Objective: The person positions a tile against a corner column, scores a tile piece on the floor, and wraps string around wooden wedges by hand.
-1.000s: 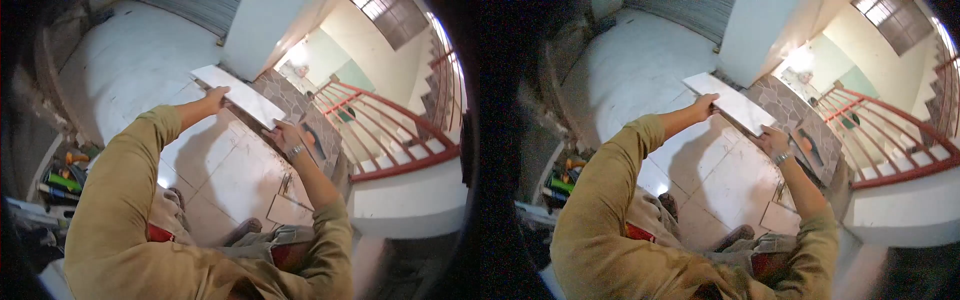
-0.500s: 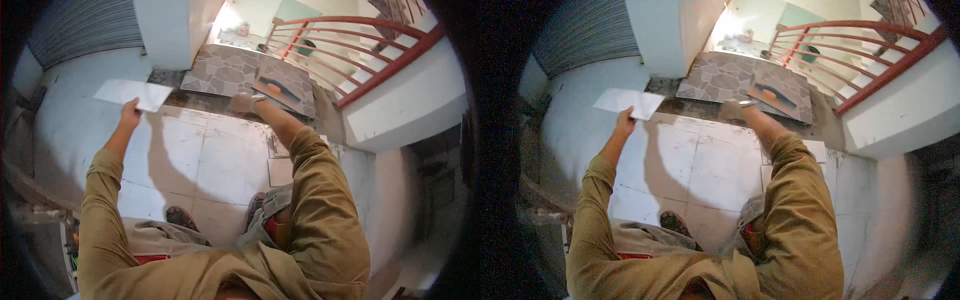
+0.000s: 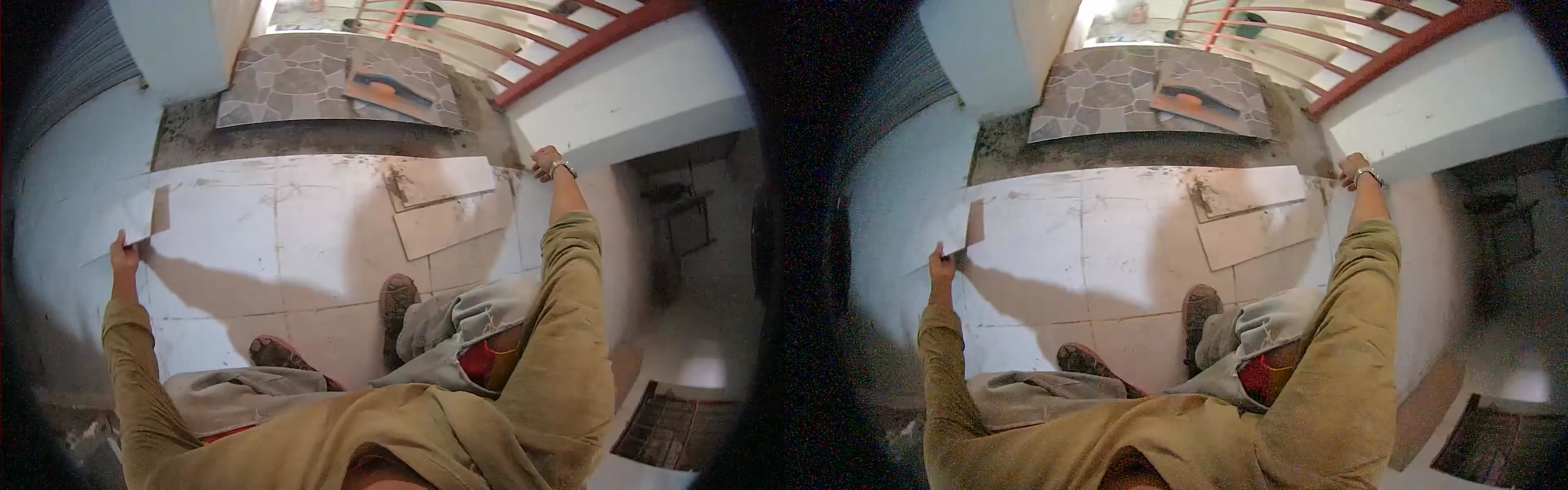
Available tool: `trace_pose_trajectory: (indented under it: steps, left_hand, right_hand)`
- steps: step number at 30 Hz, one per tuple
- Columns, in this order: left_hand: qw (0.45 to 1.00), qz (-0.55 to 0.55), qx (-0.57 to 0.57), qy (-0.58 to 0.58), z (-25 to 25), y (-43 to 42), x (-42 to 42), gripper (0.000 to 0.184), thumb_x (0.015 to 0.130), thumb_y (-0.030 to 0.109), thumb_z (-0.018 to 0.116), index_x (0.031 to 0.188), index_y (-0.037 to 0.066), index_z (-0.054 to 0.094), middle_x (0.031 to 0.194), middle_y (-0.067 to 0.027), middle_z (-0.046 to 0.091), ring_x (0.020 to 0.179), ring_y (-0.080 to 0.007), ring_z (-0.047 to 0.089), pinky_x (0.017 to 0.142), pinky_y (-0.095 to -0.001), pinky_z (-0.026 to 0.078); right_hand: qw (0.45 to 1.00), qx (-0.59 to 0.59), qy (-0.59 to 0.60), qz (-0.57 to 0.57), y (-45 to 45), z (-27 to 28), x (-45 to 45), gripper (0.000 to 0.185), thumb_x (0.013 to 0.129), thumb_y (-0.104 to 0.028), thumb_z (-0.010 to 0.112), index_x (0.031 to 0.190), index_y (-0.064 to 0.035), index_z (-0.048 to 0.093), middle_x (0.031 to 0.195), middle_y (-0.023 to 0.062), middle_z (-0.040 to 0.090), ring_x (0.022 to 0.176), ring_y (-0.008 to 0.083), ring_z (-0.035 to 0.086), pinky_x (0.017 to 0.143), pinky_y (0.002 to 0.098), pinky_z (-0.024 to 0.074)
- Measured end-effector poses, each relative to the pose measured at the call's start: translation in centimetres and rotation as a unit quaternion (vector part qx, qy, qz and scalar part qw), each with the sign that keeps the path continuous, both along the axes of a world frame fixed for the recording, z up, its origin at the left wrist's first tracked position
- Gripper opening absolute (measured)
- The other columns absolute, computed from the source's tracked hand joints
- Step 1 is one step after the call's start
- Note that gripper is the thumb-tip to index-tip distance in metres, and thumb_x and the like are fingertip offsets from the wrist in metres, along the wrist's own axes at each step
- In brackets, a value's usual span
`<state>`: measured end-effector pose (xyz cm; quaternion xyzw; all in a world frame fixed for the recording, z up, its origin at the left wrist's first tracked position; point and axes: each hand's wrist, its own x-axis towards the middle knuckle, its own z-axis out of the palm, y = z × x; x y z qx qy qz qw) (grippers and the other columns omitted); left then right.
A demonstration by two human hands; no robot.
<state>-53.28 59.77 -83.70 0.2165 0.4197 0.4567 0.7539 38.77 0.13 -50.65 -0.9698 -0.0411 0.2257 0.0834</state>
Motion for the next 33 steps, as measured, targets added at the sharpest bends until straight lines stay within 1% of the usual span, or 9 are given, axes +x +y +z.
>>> trace_pose_trajectory:
  steps: [4, 10, 13, 20, 22, 24, 26, 30, 33]
  left_hand:
    - [0.999, 0.022, -0.024, 0.039, -1.8, 1.2, -0.6, 0.013, 0.092, 0.01, 0.061, 0.099, -0.001, 0.062, 0.101, -0.0097, 0.067, 0.087, -0.0216, 0.067, 0.073, -0.031, 0.059]
    - [0.983, -0.085, 0.092, 0.136, -0.4, -0.5, 0.8, 0.019, 0.093, 0.015, 0.061, 0.102, -0.001, 0.062, 0.103, -0.0105, 0.067, 0.096, -0.0225, 0.065, 0.085, -0.0357, 0.056]
    - [0.996, 0.038, -0.065, 0.048, 1.2, -1.3, 2.7, 0.021, 0.094, 0.017, 0.06, 0.104, -0.002, 0.061, 0.103, -0.0107, 0.067, 0.099, -0.0232, 0.063, 0.088, -0.0374, 0.054]
    - [0.986, -0.063, 0.068, 0.138, -3.2, -2.3, -0.7, 0.021, 0.094, 0.018, 0.061, 0.102, -0.001, 0.062, 0.102, -0.0101, 0.066, 0.098, -0.0216, 0.063, 0.088, -0.0346, 0.052]
    - [0.997, 0.012, -0.067, 0.031, 0.0, -3.8, 0.7, 0.021, 0.094, 0.015, 0.06, 0.104, -0.004, 0.06, 0.102, -0.012, 0.065, 0.097, -0.0223, 0.063, 0.086, -0.0347, 0.05]
    - [0.931, -0.115, 0.183, 0.293, -2.0, -3.5, -1.1, 0.017, 0.094, 0.015, 0.059, 0.101, -0.001, 0.061, 0.101, -0.0107, 0.065, 0.094, -0.024, 0.063, 0.084, -0.0354, 0.051]
    - [0.897, -0.131, 0.224, 0.359, -2.5, -3.7, -3.0, 0.018, 0.094, 0.016, 0.059, 0.101, -0.001, 0.06, 0.1, -0.0108, 0.065, 0.093, -0.0255, 0.063, 0.083, -0.0362, 0.051]
    - [0.993, 0.036, -0.075, 0.083, -1.9, -3.8, -0.7, 0.026, 0.093, 0.021, 0.059, 0.104, -0.003, 0.058, 0.098, -0.0139, 0.063, 0.093, -0.0283, 0.061, 0.083, -0.0382, 0.05]
    - [0.864, -0.081, 0.246, 0.432, -1.5, -4.4, -2.5, 0.027, 0.092, 0.023, 0.059, 0.107, 0.0, 0.059, 0.096, -0.0148, 0.063, 0.092, -0.0313, 0.062, 0.081, -0.0404, 0.052]
  right_hand:
    - [0.999, 0.015, -0.012, -0.036, -4.6, 1.5, -0.8, 0.032, 0.094, -0.026, 0.054, 0.112, 0.0003, 0.059, 0.095, 0.0147, 0.067, 0.063, 0.0237, 0.065, 0.048, 0.0373, 0.0519]
    - [0.997, 0.014, 0.007, -0.074, -8.4, 0.6, 1.7, 0.04, 0.094, -0.035, 0.052, 0.117, -0.0027, 0.055, 0.099, 0.0146, 0.066, 0.066, 0.0244, 0.065, 0.054, 0.0393, 0.0556]
    - [0.997, 0.029, 0.026, -0.066, -7.4, 1.5, 0.5, 0.041, 0.094, -0.035, 0.053, 0.116, -0.001, 0.055, 0.097, 0.0148, 0.066, 0.067, 0.0242, 0.065, 0.054, 0.039, 0.0558]
    - [0.999, 0.023, 0.012, -0.02, -3.5, 1.3, -0.8, 0.033, 0.093, -0.031, 0.056, 0.111, -0.0041, 0.059, 0.091, 0.0142, 0.066, 0.064, 0.0238, 0.065, 0.053, 0.0396, 0.056]
    - [0.999, 0.035, 0.012, -0.013, -3.1, 1.0, -0.3, 0.031, 0.093, -0.03, 0.056, 0.11, -0.0046, 0.059, 0.089, 0.0141, 0.066, 0.064, 0.024, 0.065, 0.053, 0.0395, 0.056]
    - [0.999, 0.029, 0.033, -0.032, -3.0, 0.3, 0.6, 0.031, 0.093, -0.03, 0.056, 0.111, -0.0042, 0.059, 0.089, 0.0145, 0.066, 0.064, 0.0249, 0.066, 0.052, 0.0396, 0.0561]
    - [0.998, 0.03, 0.041, -0.026, -2.5, -0.2, 1.3, 0.032, 0.093, -0.03, 0.057, 0.111, -0.004, 0.058, 0.09, 0.0149, 0.066, 0.064, 0.0257, 0.066, 0.052, 0.04, 0.0562]
    - [0.999, 0.037, 0.033, -0.015, -2.9, -0.7, 1.3, 0.033, 0.093, -0.029, 0.057, 0.114, -0.0039, 0.057, 0.092, 0.0158, 0.067, 0.064, 0.0266, 0.066, 0.053, 0.0413, 0.0567]
    - [0.999, 0.035, 0.029, -0.004, -2.4, -0.3, 0.6, 0.031, 0.092, -0.029, 0.058, 0.113, -0.0052, 0.058, 0.09, 0.015, 0.066, 0.062, 0.0259, 0.066, 0.051, 0.0411, 0.0554]
